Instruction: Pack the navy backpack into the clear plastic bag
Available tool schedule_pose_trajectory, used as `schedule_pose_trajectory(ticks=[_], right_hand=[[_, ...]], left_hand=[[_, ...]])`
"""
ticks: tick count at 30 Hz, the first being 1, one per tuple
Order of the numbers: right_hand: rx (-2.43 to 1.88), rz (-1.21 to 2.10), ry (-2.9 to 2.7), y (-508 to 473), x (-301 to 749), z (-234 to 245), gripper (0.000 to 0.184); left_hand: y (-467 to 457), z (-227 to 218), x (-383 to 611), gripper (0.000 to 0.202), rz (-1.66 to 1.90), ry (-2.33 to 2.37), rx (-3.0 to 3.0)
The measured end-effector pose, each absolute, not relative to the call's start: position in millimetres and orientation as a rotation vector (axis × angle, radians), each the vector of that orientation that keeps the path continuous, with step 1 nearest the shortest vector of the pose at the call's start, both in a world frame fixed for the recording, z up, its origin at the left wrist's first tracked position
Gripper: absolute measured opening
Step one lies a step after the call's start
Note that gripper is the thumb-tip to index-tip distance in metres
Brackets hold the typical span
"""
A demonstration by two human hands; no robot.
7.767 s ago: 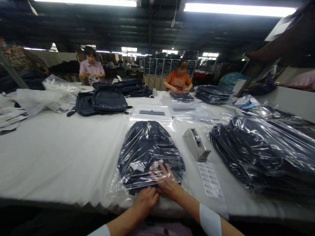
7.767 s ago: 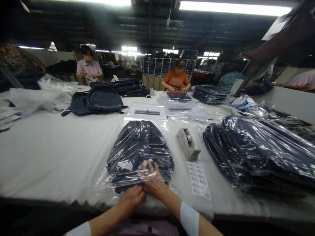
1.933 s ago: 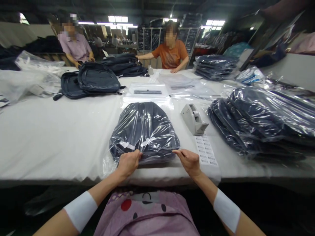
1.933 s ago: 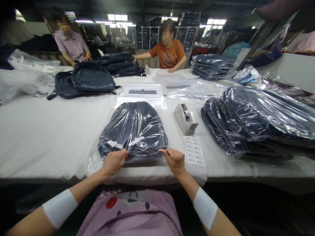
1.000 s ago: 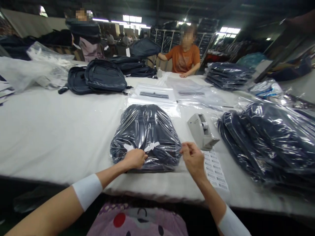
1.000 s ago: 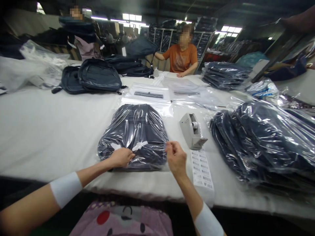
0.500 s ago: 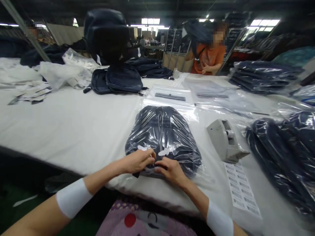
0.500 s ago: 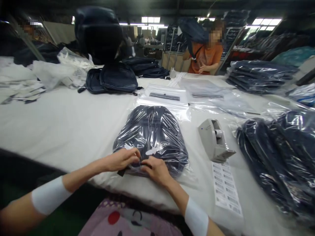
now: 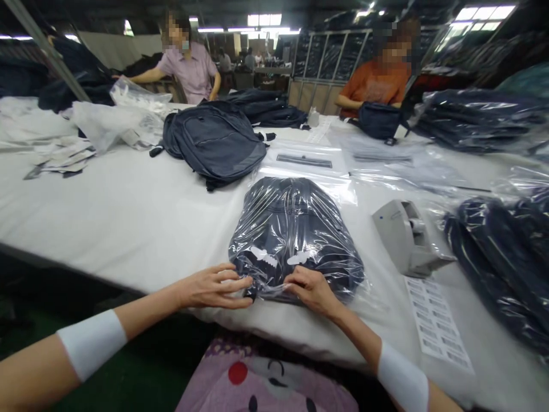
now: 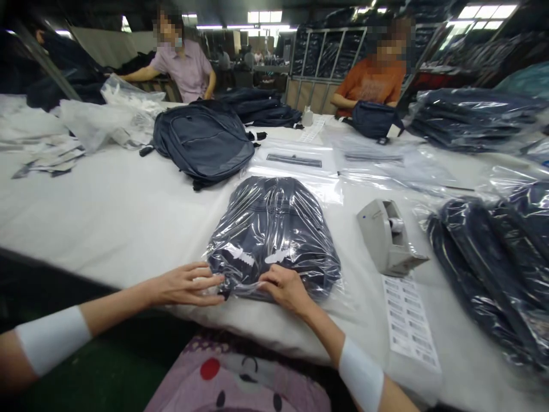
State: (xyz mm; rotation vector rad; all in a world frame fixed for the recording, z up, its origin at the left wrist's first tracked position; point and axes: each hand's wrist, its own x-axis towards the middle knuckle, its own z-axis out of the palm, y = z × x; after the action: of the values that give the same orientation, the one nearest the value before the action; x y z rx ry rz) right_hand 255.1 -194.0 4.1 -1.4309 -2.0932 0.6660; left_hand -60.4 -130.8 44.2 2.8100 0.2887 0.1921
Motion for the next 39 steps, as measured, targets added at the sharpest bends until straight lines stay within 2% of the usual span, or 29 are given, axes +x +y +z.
schedule_pose_trajectory(ticks=[4, 8, 12, 16, 18, 21, 24, 29, 35, 39], right_hand=[[-1.402, 0.68, -2.09, -194.4, 256.4, 6.8, 0.029], [-1.34, 0.744, -1.968, -194.1, 262.9, 11.4, 0.033], [-1.311, 0.83, -1.874, -193.8, 268.8, 16.0, 0.035], [-1.319, 0.844, -1.855, -194.5, 272.3, 16.8, 0.034], [-1.338, 0.83, -1.847, -194.8, 272.6, 15.5, 0.032], [-1.407, 0.772, -1.832, -194.2, 269.0, 12.5, 0.032], [-1.49, 0.713, -1.857, -191.8, 261.7, 9.6, 0.032], [-1.648, 0.654, -1.916, -184.6, 253.7, 7.9, 0.035], [-1.813, 0.561, -1.953, -178.6, 246.9, 7.9, 0.048], [-1.887, 0.502, -1.971, -177.0, 241.9, 10.6, 0.049]], left_hand=[[-129.4, 50.0, -52.5, 0.027, 0.297, 0.166, 2.713], [-144.3, 57.4, -53.1, 0.011, 0.795, 0.327, 2.543], [-166.7, 58.3, -47.9, 0.012, 1.098, 0.655, 2.224], [-171.0, 50.8, -33.5, 0.011, 1.247, 0.756, 2.282], [-163.8, 43.3, -25.6, 0.017, 1.224, 0.991, 2.219], [-150.1, 24.5, -20.6, 0.03, 0.996, 1.375, 1.94], [-143.1, 0.3, -27.2, 0.038, 0.815, 1.547, 1.819], [-139.3, -18.8, -42.2, 0.044, 0.705, 1.617, 1.814], [-126.7, -6.6, -40.9, 0.048, 0.552, 1.597, 1.815], [-124.1, 3.5, -41.0, 0.04, 0.581, 1.656, 1.86]])
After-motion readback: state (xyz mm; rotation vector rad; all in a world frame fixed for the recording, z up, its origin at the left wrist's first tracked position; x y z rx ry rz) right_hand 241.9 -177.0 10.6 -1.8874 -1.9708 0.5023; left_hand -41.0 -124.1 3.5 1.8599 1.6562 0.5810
